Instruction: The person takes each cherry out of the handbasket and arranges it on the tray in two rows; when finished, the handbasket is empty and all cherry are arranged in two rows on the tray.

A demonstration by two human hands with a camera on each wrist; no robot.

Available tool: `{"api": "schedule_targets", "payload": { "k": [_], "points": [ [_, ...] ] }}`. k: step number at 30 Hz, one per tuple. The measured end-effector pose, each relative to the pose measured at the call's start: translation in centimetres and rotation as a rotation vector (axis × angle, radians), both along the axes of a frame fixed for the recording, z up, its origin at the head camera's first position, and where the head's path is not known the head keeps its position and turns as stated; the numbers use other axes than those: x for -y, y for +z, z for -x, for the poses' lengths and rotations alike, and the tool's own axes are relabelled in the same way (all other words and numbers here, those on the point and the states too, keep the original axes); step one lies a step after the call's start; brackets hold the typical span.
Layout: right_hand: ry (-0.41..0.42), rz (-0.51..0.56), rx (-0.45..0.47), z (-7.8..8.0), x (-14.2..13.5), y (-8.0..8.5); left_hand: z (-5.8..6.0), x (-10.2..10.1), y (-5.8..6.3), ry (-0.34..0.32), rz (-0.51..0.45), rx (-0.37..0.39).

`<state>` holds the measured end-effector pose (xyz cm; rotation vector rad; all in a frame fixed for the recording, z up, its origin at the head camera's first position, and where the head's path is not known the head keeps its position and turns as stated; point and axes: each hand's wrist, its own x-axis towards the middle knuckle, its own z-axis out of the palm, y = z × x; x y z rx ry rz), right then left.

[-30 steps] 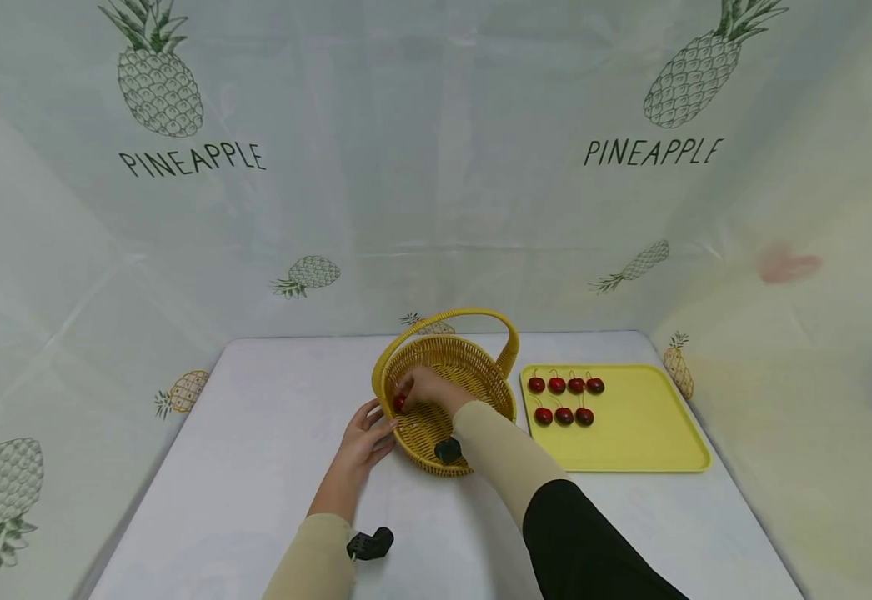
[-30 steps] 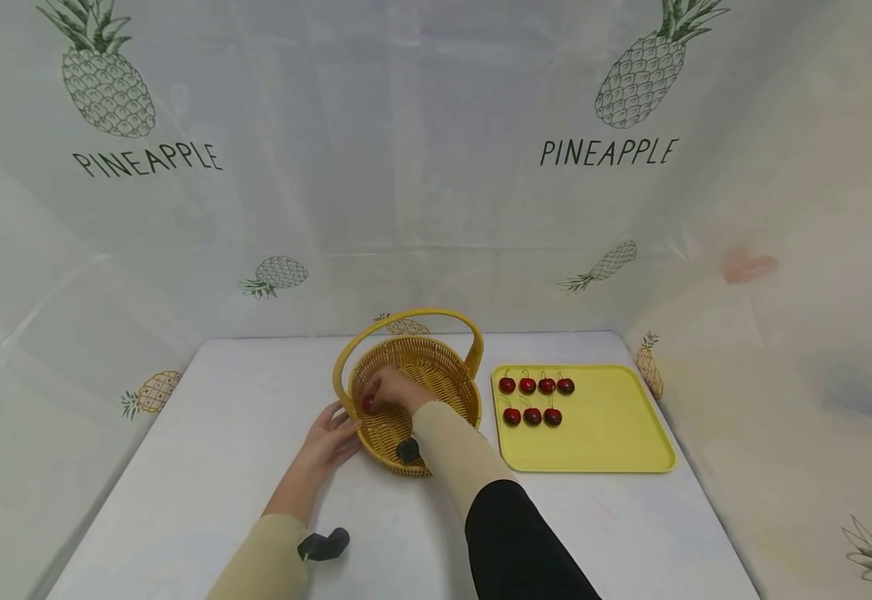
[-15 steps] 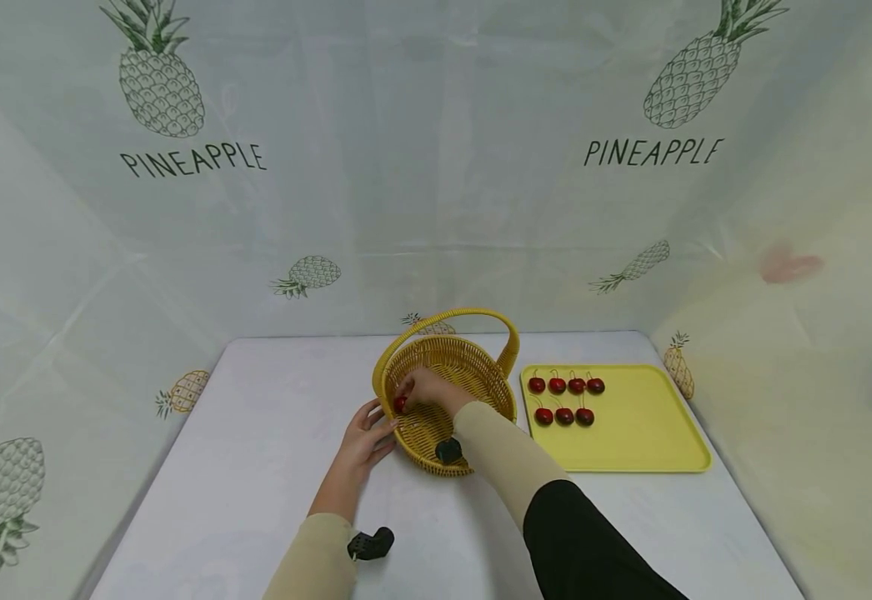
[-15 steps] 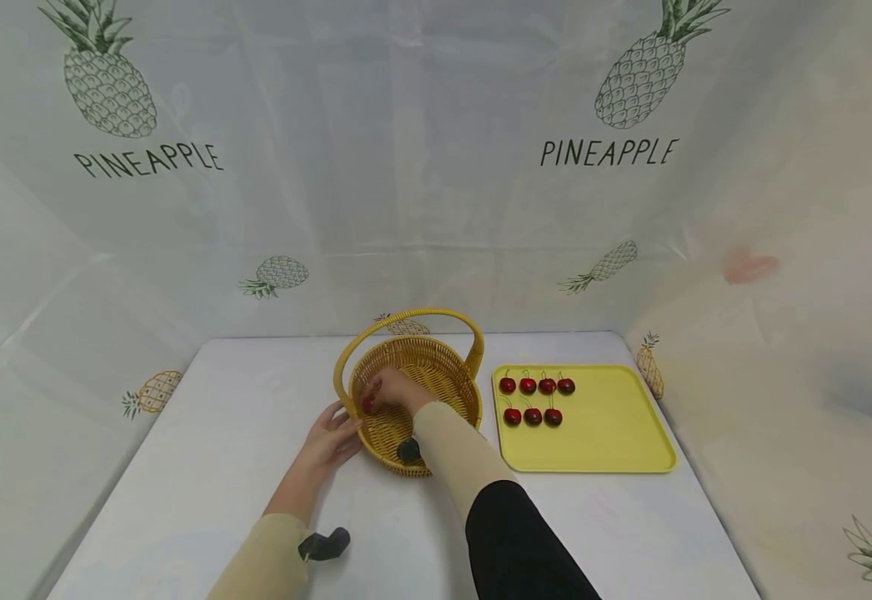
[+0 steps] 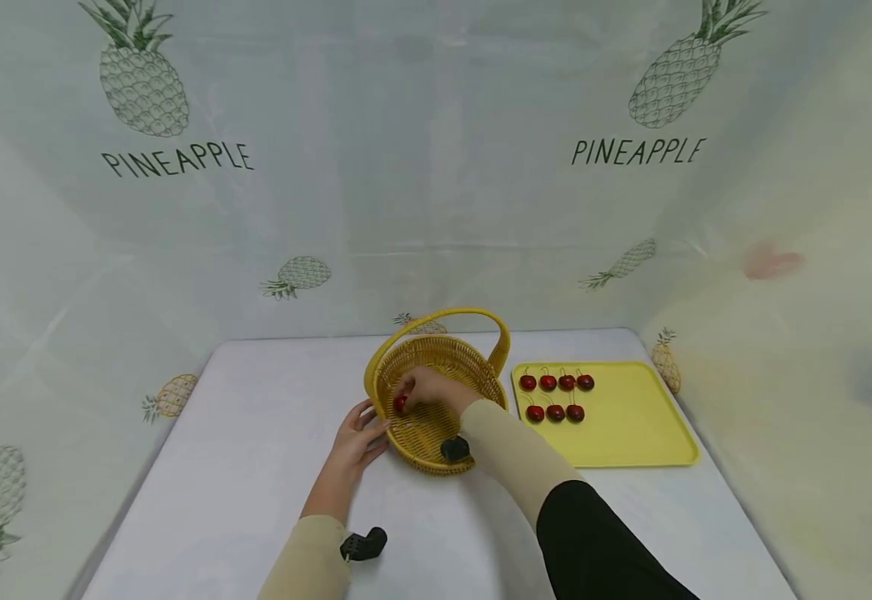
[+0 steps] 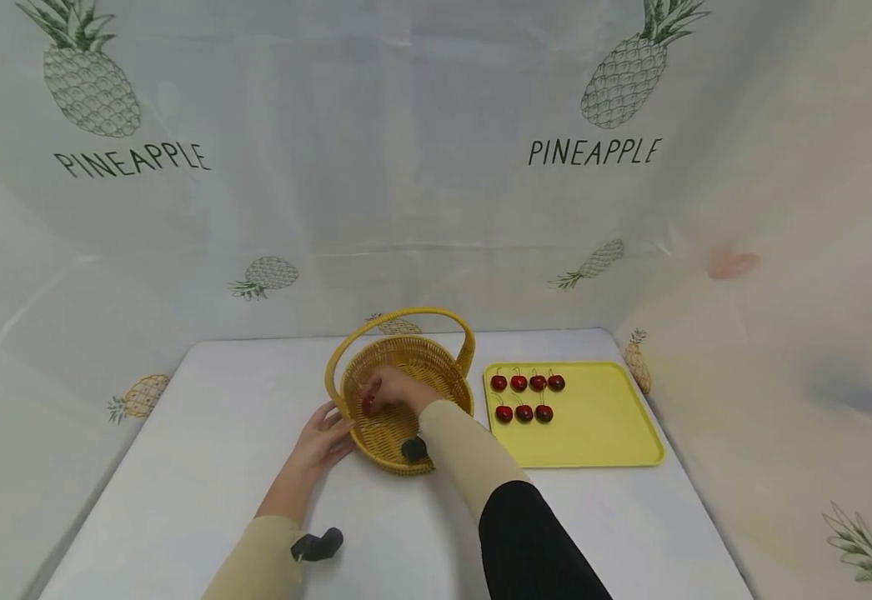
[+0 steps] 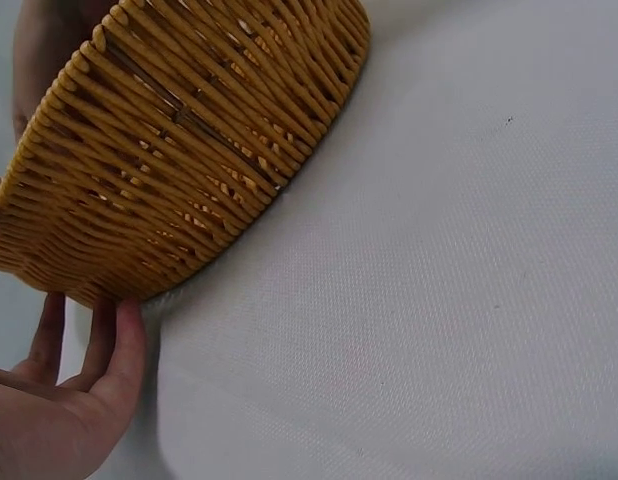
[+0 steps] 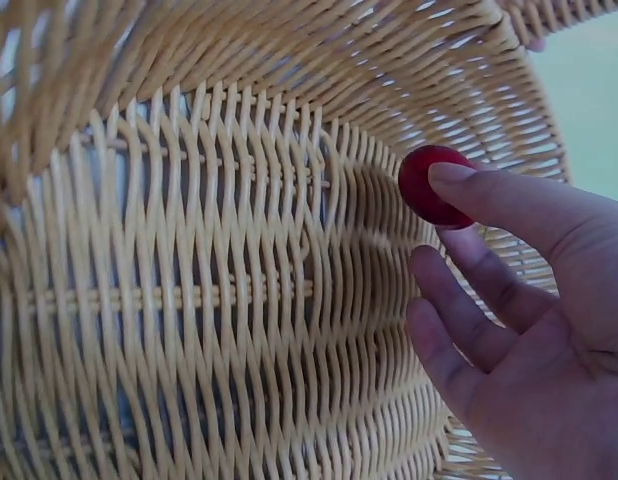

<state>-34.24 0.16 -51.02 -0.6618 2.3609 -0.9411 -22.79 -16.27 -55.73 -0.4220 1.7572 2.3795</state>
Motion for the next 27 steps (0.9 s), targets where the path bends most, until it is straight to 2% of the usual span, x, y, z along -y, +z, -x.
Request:
{"api": "schedule_targets", "payload": {
  "k": [8,16,27],
  "points": [
    [0.016,0.015,-0.020,-1.0,-1.5,1.2,0.0,0.2,-0.2,-0.010,0.003,-0.008],
    [0.012,0.025,-0.034,-1.9,-3.9,1.3,0.2,0.3,-0.5,-0.008,0.010,0.011],
    [-0.027,0.078,0.012,-4.0,-6.9,2.3,0.2,0.4,-0.3,-0.009,0.000,0.007]
  ]
}}
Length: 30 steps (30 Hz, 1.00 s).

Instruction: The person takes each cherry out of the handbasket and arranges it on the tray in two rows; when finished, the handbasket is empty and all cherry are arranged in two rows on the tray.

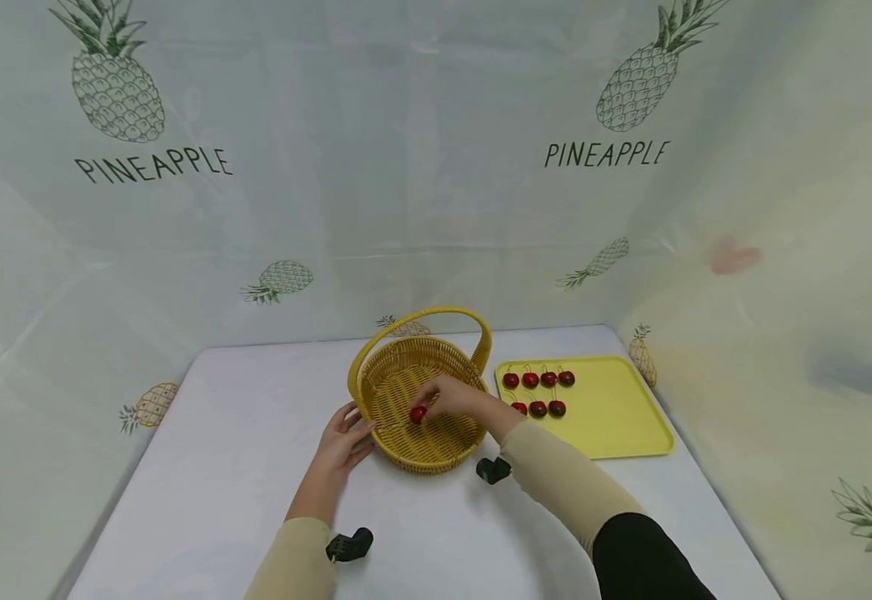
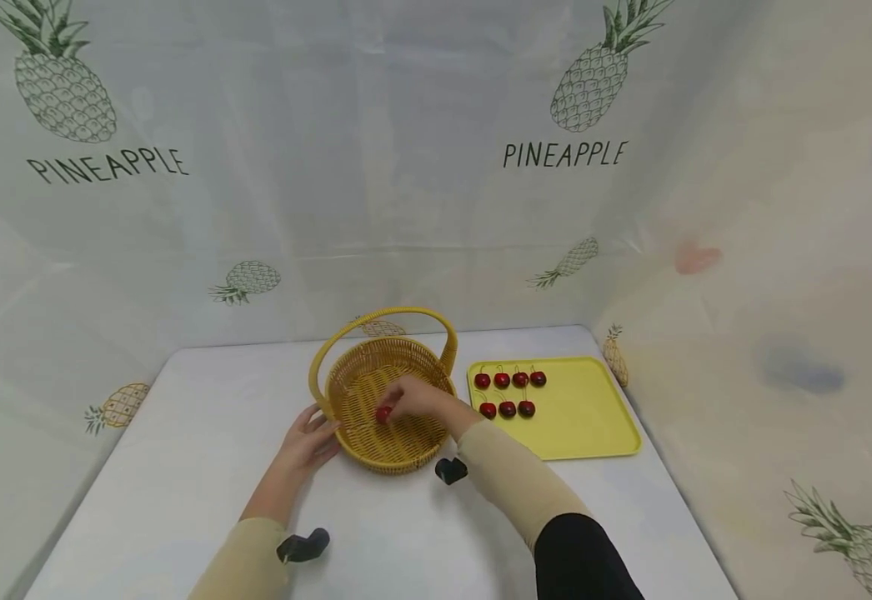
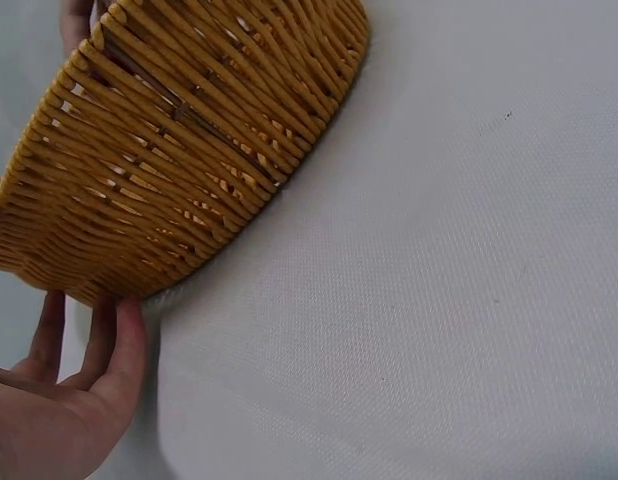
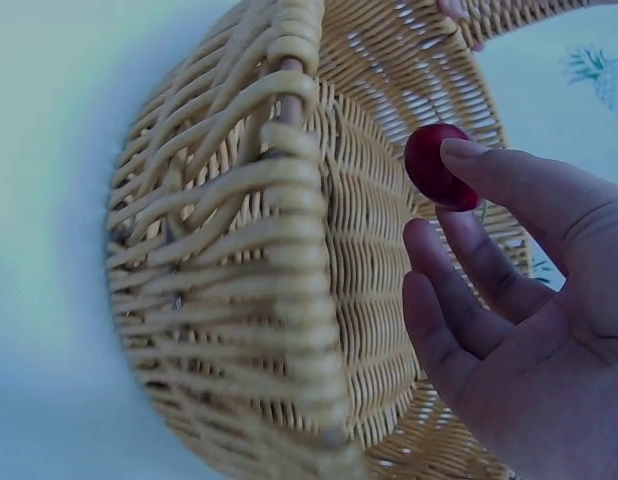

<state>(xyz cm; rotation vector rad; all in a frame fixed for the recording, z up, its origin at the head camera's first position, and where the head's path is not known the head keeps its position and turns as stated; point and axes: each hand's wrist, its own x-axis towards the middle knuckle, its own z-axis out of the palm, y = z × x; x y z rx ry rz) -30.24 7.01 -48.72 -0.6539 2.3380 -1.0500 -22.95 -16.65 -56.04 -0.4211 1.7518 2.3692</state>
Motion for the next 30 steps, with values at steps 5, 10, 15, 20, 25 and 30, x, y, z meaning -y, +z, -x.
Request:
{"api": "schedule_targets", "payload": {
  "k": [5,10,15,20,25,30],
  "points": [
    [0.006,0.004,-0.022,-0.5,-1.2,0.3,0.0,0.1,-0.1,-0.003,-0.003,-0.003],
    [0.001,0.017,-0.044,-0.9,-2.6,0.8,0.1,0.0,-0.1,-0.005,0.001,0.008],
    [-0.041,0.017,-0.063,-1.3,-4.0,1.6,0.2,0.0,-0.1,0.005,-0.008,0.021],
    [-0.096,0.039,-0.041,-1.9,-5.4,2.6,0.1,0.0,0.0,0.002,-0.002,0.021],
    [-0.166,0.070,-0.008,-2.6,-7.0,3.6,0.0,-0.1,0.1,-0.003,0.004,0.020],
    [-0.213,0.063,-0.003,-3.1,-8.6,4.2,0.1,0.0,0.0,0.000,-0.004,0.013]
  ]
}}
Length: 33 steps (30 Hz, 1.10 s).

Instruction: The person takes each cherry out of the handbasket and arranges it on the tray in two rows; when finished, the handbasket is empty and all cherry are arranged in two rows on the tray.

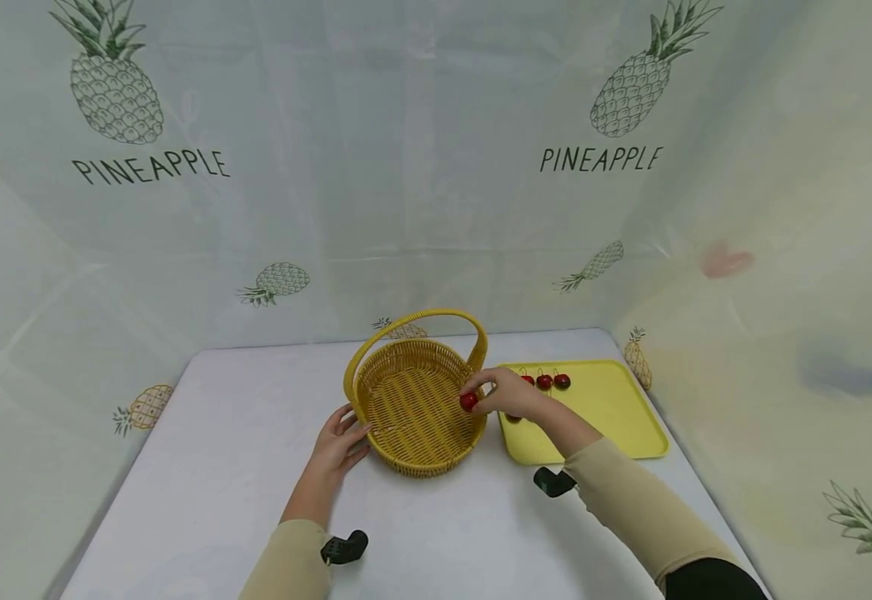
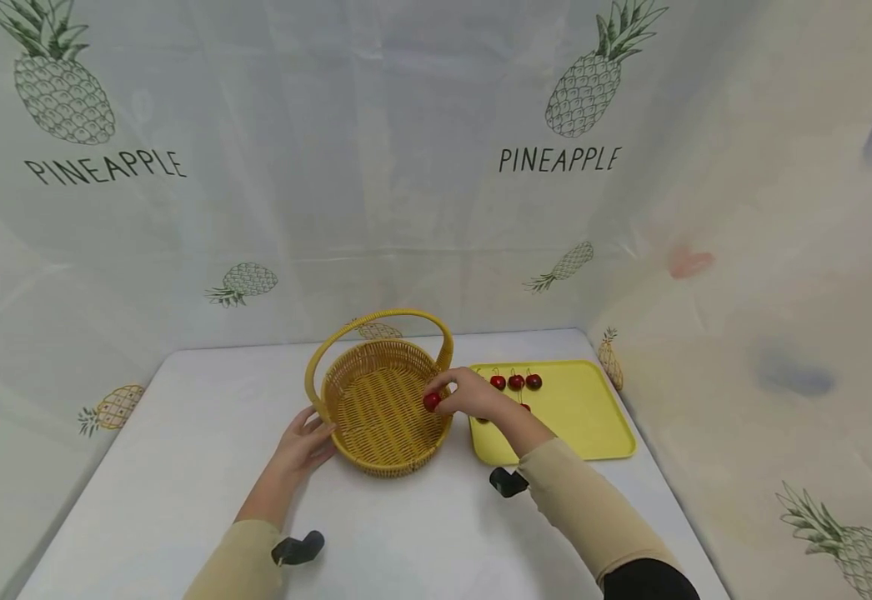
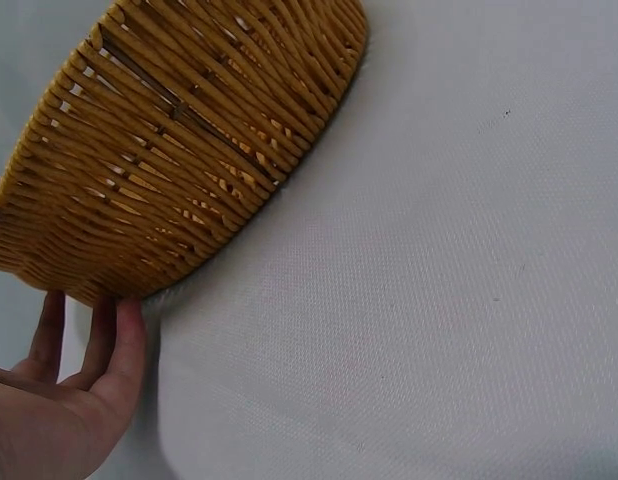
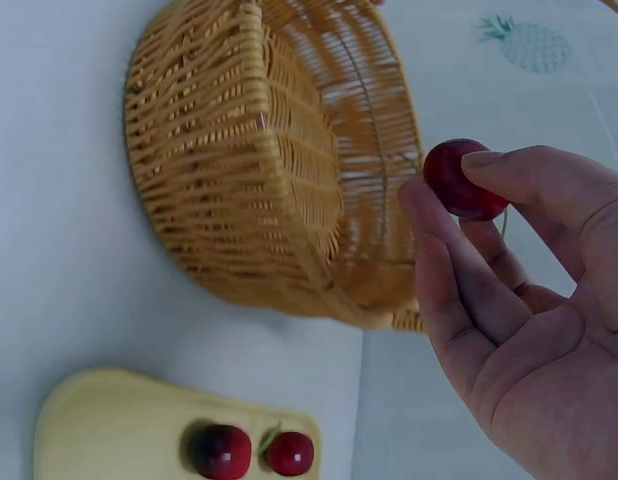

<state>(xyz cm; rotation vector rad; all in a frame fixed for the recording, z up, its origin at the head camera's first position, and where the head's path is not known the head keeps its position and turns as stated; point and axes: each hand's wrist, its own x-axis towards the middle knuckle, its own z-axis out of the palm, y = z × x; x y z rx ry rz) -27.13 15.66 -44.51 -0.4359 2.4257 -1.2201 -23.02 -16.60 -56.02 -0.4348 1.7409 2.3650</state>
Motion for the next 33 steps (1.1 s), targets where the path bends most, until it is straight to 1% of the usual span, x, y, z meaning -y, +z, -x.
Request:
{"api": "schedule_targets", "payload": {
  "k": [4,8,15,20,28,33],
  "points": [
    [-0.013,0.029,0.022,-0.2,-1.2,0.0,0.0,0.1,-0.1,0.000,0.000,-0.004],
    [-0.016,0.028,-0.004,-0.3,-2.3,0.1,0.0,0.2,-0.1,0.002,0.004,-0.007],
    [-0.099,0.019,0.020,-0.5,-4.3,0.1,-0.1,0.2,-0.1,-0.001,0.008,-0.010],
    [-0.164,-0.028,-0.007,-0.7,-5.7,-0.1,-0.1,0.2,0.0,-0.004,0.003,-0.010],
    [-0.182,0.017,-0.047,-1.0,-8.2,-1.3,-0.2,0.1,0.2,0.002,0.004,-0.008],
    [-0.248,0.001,-0.057,-1.2,-9.5,-2.4,-0.2,0.0,0.2,0.002,0.000,0.001]
  ]
}}
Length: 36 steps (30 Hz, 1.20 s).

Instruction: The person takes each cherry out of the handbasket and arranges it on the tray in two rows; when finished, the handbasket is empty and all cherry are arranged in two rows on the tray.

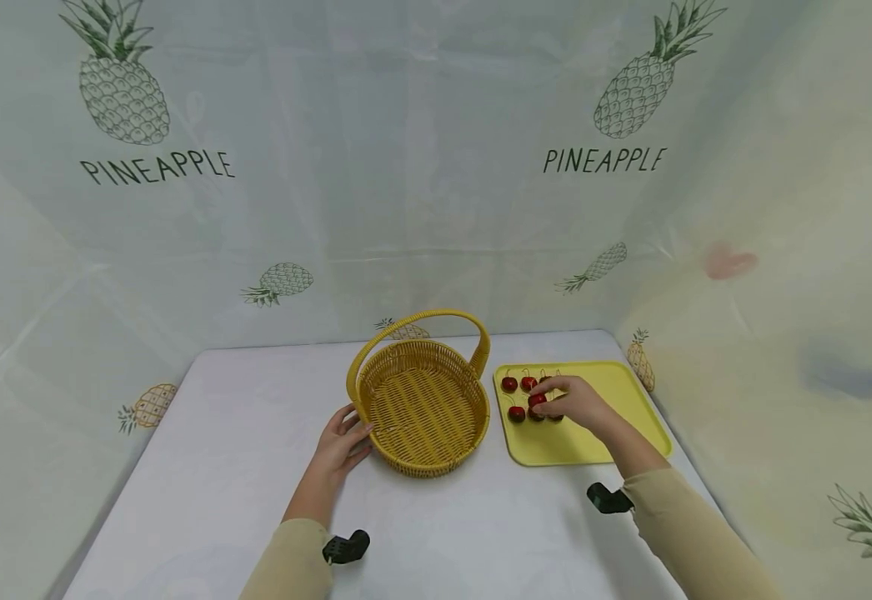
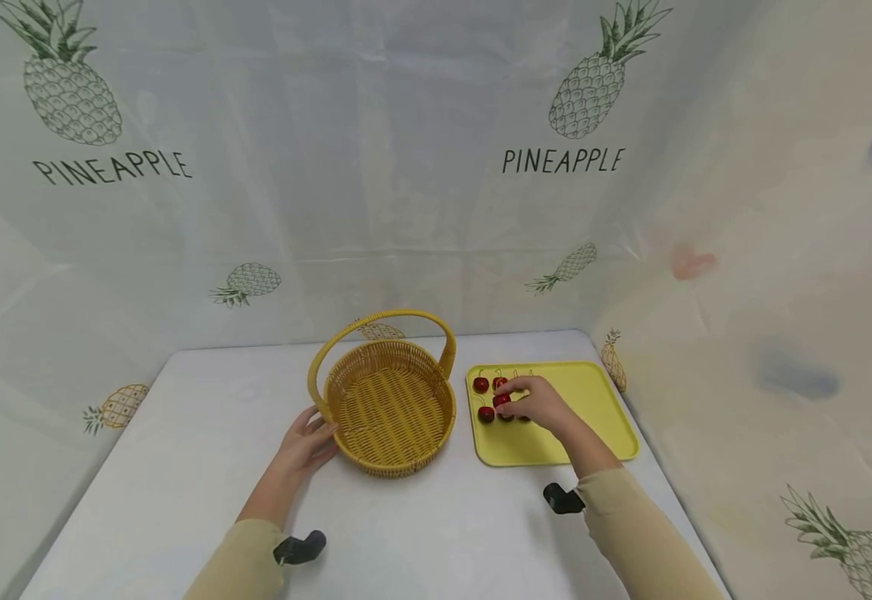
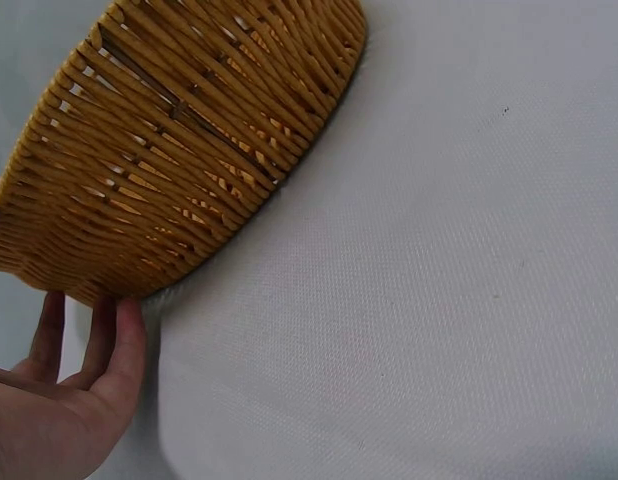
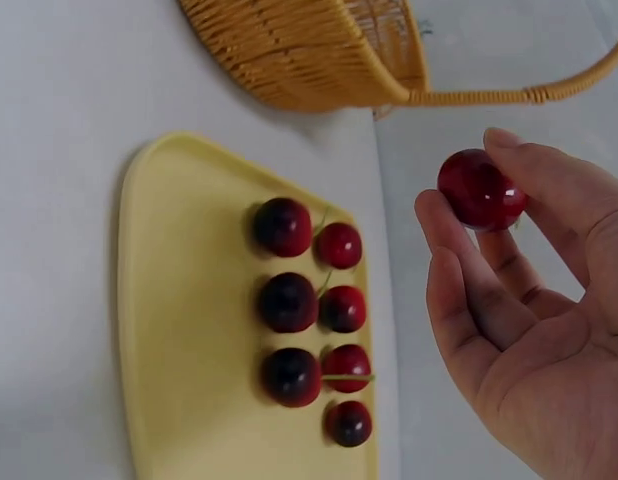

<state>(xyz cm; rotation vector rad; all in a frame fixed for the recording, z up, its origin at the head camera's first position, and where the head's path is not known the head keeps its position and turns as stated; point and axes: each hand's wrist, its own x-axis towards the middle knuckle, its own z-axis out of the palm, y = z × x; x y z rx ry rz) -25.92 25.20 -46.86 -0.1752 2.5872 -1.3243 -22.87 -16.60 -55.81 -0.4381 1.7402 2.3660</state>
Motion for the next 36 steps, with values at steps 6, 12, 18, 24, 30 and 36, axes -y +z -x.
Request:
{"api": "schedule_targets", "payload": {
  "k": [6,12,18,24,30,36],
  "points": [
    [-0.047,0.017,0.031,-0.1,-1.4,-1.1,0.0,0.0,0.0,-0.004,0.004,-0.002],
    [-0.076,-0.001,0.021,0.0,-2.5,-2.3,0.0,0.0,-0.1,-0.002,0.005,0.000],
    [-0.119,0.024,0.017,0.1,-3.7,-3.7,0.0,0.0,-0.1,-0.001,0.002,-0.005],
    [-0.161,0.019,0.014,0.3,-4.8,-4.8,0.0,0.0,-0.2,-0.003,0.004,-0.006],
    [-0.189,0.007,0.013,0.4,-5.5,-5.6,0.1,0.1,-0.3,-0.003,-0.001,-0.008],
    [-0.208,0.022,0.012,0.5,-5.9,-6.3,0.1,0.1,-0.3,-0.001,-0.001,-0.009]
  ]
}}
